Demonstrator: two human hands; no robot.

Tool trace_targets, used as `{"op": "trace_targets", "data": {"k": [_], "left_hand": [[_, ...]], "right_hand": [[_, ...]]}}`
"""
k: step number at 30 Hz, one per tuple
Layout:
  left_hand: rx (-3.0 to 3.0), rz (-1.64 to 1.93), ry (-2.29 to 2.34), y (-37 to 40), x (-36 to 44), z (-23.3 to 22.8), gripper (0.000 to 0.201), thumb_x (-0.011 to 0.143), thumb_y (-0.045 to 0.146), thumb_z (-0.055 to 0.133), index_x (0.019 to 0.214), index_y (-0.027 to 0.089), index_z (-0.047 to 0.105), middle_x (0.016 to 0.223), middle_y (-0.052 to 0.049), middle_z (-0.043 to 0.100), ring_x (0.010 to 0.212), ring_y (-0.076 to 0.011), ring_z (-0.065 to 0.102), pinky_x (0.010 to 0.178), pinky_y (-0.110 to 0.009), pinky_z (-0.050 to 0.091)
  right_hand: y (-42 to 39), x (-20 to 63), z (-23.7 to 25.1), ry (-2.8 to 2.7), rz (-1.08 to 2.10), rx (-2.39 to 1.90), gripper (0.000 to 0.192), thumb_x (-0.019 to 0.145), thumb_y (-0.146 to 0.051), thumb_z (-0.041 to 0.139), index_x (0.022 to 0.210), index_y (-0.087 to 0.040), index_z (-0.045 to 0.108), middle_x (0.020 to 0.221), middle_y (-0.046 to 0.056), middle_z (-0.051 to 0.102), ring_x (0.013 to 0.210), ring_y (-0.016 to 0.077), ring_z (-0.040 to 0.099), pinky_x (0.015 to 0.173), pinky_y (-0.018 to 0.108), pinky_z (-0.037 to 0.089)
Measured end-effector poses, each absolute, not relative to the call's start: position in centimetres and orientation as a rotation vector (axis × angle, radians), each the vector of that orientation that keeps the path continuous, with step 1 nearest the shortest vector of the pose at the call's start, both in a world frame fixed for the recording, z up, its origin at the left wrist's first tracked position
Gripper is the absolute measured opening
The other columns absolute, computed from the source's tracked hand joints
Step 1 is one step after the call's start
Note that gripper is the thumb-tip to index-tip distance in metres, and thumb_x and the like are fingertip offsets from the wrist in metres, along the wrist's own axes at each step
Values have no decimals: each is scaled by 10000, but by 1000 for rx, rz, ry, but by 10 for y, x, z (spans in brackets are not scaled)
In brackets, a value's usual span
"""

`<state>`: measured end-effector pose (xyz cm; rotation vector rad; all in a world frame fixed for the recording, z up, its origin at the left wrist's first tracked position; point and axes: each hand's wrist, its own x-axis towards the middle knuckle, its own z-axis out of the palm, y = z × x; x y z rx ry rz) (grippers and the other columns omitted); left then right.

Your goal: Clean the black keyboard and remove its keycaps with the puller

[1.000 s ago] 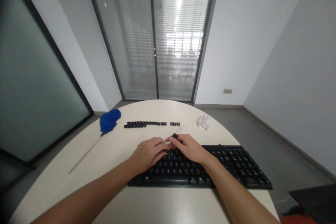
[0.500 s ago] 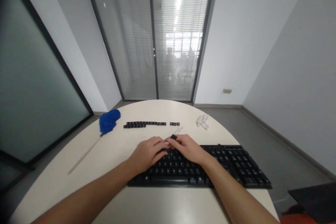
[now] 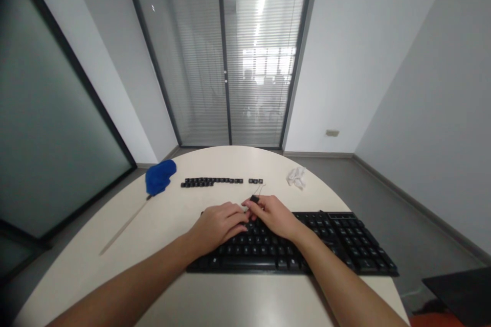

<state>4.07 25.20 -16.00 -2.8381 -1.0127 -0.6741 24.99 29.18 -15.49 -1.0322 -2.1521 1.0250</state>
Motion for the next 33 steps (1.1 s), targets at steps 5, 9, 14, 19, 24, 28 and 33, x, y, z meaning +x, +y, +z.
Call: {"op": "trace_targets", "data": {"k": [5,9,14,19,24,28,33], "left_hand": [[-2713,-837,-1238,268,25,-152,142,975,295,529,1056,222,620,1032,-23,644,975,-175,602,822,-283,501],[-2506,-895,-1460,291,-2,-138,108,946,266,581,1030,223,633,1020,-18,653,976,-183,605,848,-296,482],[-2330,-926,-1699,316,-23,-137,108,928,277,599,997,210,649,985,-26,664,916,-196,608,788,-308,469],[-2367,-694,-1591,327,-21,-162,115,909,261,617,990,211,680,980,-50,678,958,-238,577,887,-391,417],[-2376,-705,-1527,334,-26,-178,103,896,243,630,975,230,693,1037,-50,661,1033,-241,535,954,-417,383],[-2341,-726,-1538,338,-30,-183,97,870,230,664,960,228,699,1091,-51,641,1077,-252,509,945,-418,398],[-2353,-740,-1558,339,-30,-184,93,856,211,676,945,218,700,1122,-58,629,1104,-258,502,944,-424,414]], "right_hand": [[291,256,-144,-2192,918,-1090,509,959,-560,434,814,-169,726,745,43,713,715,189,642,704,281,468],[288,265,-132,-2263,831,-1189,502,956,-573,429,909,-175,731,663,24,663,654,185,624,638,280,446],[284,264,-131,-2286,1034,-1201,537,956,-602,399,930,-175,723,617,15,638,579,172,599,597,277,445],[282,257,-136,-2332,994,-1172,533,961,-587,407,834,-187,735,652,23,651,645,179,606,657,282,447],[285,257,-139,-2340,1000,-1168,529,959,-586,412,828,-192,739,653,21,650,654,182,596,662,283,440],[286,255,-140,-2335,1003,-1164,530,963,-572,415,730,-192,702,701,28,672,695,185,603,722,289,445],[285,253,-140,-2351,969,-1169,544,966,-578,397,657,-199,635,697,20,659,717,190,608,776,302,439]]}}
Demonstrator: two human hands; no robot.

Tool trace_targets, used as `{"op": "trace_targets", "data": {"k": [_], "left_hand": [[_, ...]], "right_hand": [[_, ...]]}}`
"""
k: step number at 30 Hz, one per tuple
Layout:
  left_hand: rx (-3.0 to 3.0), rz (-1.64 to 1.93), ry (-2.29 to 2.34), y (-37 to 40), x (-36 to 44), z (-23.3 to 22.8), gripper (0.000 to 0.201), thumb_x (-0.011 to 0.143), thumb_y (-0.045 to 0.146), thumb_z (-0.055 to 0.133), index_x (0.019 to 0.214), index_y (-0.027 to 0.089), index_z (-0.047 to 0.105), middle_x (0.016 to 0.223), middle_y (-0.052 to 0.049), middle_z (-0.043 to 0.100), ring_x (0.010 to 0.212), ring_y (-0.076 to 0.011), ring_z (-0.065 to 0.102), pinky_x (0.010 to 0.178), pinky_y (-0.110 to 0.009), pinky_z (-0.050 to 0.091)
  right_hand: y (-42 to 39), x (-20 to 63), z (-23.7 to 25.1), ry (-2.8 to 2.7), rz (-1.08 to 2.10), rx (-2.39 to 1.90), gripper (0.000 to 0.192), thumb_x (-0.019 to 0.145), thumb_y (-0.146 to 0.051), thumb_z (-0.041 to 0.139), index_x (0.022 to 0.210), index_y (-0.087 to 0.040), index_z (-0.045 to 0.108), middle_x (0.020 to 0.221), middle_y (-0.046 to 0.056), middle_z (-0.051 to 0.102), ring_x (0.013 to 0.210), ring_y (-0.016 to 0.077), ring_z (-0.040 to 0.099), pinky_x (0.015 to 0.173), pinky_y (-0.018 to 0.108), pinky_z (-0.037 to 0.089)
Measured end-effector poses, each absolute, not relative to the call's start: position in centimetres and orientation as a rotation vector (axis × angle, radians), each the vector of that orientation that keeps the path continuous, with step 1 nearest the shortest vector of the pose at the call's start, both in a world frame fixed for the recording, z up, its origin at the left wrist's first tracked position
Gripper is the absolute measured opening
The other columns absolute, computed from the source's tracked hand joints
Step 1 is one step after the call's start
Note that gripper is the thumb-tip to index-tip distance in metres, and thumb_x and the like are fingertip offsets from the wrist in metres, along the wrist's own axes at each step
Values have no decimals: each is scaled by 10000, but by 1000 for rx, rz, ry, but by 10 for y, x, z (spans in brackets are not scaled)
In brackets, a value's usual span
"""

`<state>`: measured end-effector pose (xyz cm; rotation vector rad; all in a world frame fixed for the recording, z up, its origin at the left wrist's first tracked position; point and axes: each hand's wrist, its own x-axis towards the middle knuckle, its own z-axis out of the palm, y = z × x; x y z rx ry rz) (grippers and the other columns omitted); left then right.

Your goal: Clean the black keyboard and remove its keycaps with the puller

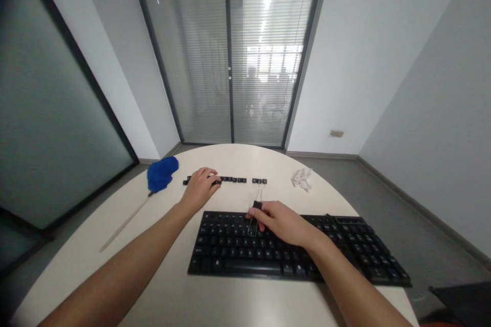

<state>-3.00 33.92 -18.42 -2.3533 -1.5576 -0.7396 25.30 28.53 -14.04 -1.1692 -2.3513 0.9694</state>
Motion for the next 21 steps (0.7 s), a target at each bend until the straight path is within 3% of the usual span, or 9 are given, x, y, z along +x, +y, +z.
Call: {"op": "trace_targets", "data": {"k": [21], "left_hand": [[-2303,-697,-1604,335,-28,-182,175,852,217,680,1026,209,662,1176,-74,612,1134,-269,499,954,-422,420]], "right_hand": [[284,253,-140,-2363,937,-1162,518,972,-560,410,695,-195,652,669,11,632,702,184,602,734,289,428]]}}
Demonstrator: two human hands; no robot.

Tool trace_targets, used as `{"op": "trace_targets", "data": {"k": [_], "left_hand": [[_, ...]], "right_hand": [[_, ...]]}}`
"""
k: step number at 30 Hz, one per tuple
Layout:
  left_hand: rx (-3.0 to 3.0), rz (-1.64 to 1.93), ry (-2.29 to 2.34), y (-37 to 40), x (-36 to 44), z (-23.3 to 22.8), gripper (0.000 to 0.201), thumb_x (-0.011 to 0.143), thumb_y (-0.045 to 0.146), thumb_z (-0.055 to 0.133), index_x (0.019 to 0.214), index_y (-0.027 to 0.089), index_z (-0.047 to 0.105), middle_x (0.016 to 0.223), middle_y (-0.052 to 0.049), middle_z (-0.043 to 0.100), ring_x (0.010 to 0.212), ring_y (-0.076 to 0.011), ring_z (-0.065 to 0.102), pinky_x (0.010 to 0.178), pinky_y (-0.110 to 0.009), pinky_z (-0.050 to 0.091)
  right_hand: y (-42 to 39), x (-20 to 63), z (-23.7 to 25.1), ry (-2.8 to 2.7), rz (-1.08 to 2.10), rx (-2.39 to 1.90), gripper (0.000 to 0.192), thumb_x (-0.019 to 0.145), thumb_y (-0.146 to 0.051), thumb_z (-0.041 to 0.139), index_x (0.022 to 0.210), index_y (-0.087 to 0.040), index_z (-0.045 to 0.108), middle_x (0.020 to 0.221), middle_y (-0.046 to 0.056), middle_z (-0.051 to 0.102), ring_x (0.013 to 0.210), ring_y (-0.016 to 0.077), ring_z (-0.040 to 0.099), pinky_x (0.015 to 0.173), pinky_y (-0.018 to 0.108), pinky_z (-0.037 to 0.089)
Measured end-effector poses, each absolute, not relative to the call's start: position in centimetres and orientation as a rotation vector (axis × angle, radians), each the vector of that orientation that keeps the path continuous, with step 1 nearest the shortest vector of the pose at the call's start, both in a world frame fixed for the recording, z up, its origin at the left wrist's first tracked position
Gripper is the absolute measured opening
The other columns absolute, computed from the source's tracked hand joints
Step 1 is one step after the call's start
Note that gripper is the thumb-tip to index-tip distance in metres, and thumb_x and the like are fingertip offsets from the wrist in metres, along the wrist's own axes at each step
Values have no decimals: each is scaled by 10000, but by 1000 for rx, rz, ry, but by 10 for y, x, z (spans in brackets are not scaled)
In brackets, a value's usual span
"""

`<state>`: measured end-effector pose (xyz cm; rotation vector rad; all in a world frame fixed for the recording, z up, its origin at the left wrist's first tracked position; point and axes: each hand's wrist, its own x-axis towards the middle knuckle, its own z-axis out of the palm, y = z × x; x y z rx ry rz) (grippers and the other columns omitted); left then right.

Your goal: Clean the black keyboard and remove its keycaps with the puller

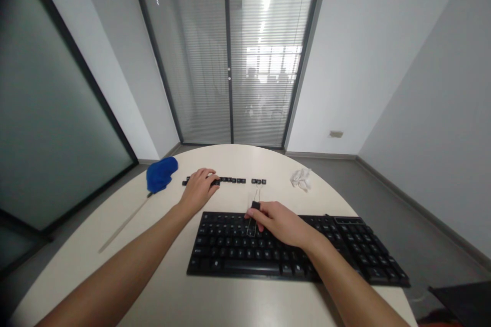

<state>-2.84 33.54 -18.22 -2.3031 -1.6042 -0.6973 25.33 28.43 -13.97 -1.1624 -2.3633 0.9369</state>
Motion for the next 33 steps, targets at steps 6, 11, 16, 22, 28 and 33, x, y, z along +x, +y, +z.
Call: {"op": "trace_targets", "data": {"k": [6,11,16,22,28,33], "left_hand": [[-2330,-779,-1731,318,-13,-168,130,896,255,598,1000,188,639,1048,-74,655,1029,-252,569,909,-384,447],[-2569,-560,-1864,282,10,-162,260,925,253,485,1175,213,545,971,-43,693,885,-227,653,766,-327,485],[-2649,-440,-1814,260,22,-157,236,968,295,421,1109,199,583,1008,-72,684,939,-235,638,788,-335,489],[-2685,-172,-1587,259,14,-150,262,995,258,392,972,172,638,1019,-93,652,977,-248,594,765,-333,493],[-2680,-165,-1579,259,-14,-155,228,1000,258,414,988,182,629,1004,-75,640,968,-233,582,796,-330,479],[-2682,-174,-1634,257,-25,-150,231,993,238,407,963,166,624,1002,-98,621,969,-244,567,813,-350,473]], "right_hand": [[283,251,-144,-2336,984,-1120,464,986,-534,399,899,-201,709,700,5,643,739,186,617,743,275,438],[280,245,-145,-2331,921,-1140,452,990,-517,397,947,-197,711,693,2,614,714,180,599,707,268,429],[273,238,-143,-2338,893,-1106,430,991,-499,409,923,-186,696,722,9,643,721,186,594,706,272,428],[261,222,-144,-2345,867,-991,388,992,-476,431,872,-191,666,865,37,701,823,204,619,790,293,450],[252,210,-148,-2309,890,-893,303,990,-420,466,1028,-224,695,1056,47,717,1006,207,636,942,311,438],[253,209,-148,-2301,759,-913,284,982,-402,494,872,-204,665,870,27,704,842,190,641,798,289,473]]}}
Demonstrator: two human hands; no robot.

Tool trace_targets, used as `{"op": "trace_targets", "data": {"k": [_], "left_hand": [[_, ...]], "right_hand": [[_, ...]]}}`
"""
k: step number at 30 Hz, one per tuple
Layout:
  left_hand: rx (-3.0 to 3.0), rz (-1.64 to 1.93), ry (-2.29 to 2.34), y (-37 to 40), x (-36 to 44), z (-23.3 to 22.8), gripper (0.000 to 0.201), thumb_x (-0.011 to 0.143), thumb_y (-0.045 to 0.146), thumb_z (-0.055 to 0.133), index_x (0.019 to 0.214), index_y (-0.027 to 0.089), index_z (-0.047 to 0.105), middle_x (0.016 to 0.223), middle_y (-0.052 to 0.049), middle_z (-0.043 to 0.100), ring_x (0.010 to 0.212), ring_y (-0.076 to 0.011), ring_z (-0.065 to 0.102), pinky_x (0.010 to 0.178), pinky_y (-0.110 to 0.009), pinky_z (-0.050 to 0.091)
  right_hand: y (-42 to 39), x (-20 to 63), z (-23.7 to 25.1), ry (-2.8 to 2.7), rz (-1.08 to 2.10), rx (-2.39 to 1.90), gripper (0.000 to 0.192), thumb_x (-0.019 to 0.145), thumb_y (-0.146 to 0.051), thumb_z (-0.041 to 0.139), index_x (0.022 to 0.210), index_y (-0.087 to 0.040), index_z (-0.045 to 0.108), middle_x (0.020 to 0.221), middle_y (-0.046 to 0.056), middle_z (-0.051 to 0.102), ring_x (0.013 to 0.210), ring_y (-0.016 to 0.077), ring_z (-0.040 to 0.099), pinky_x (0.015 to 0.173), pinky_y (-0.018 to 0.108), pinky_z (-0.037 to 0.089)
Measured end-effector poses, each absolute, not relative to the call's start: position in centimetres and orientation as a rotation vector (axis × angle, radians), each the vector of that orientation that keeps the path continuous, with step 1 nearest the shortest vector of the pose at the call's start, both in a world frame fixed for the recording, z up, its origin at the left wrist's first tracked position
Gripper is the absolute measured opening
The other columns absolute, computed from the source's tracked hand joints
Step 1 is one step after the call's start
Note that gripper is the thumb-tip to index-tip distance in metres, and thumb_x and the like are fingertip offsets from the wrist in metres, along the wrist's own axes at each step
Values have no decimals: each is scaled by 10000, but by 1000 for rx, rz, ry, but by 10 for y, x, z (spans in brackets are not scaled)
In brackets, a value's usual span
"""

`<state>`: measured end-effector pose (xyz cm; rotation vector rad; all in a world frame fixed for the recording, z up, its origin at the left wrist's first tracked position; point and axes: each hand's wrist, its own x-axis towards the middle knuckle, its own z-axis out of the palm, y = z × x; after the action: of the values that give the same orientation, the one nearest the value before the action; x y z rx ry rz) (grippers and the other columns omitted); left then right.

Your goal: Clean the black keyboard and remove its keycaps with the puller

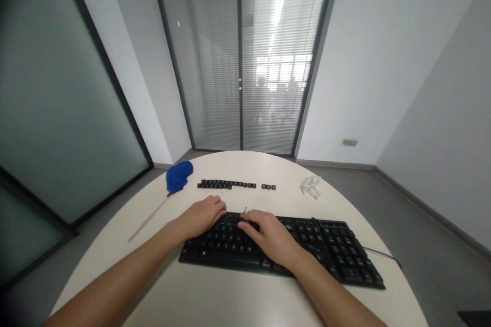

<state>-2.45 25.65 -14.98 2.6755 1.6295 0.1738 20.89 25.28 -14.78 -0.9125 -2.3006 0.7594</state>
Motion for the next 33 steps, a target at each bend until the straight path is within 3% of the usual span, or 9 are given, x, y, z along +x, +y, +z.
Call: {"op": "trace_targets", "data": {"k": [7,13,20,25,33], "left_hand": [[2609,446,1485,255,-6,-160,228,968,180,393,1025,171,614,1043,-84,619,996,-220,560,903,-349,457],[2463,642,1489,255,-8,-170,245,945,151,398,1000,176,636,1010,-66,649,985,-209,571,908,-337,453],[2295,716,1436,260,-11,-171,277,959,193,396,1028,188,665,1053,-52,685,1007,-200,600,898,-315,463],[2288,705,1437,260,-10,-170,276,968,220,396,1031,190,663,1064,-53,687,1011,-206,602,904,-332,464],[2280,716,1416,259,-10,-169,259,948,193,412,1017,198,662,1041,-44,685,1008,-199,601,906,-320,465]], "right_hand": [[245,205,-153,-2448,453,-801,230,1005,-332,460,985,-215,657,957,45,714,889,190,668,812,284,480],[241,186,-163,-2431,249,-1044,162,1001,-272,437,973,-204,581,848,59,718,731,215,687,636,286,458],[247,186,-161,-2265,577,-1137,141,976,-309,484,857,-234,468,770,-8,688,721,188,658,639,258,409],[248,186,-162,-2263,589,-1166,178,975,-321,479,826,-238,432,751,0,673,696,197,641,618,265,380],[245,188,-164,-2415,490,-959,100,982,-285,485,961,-243,574,903,44,701,829,206,656,725,288,438]]}}
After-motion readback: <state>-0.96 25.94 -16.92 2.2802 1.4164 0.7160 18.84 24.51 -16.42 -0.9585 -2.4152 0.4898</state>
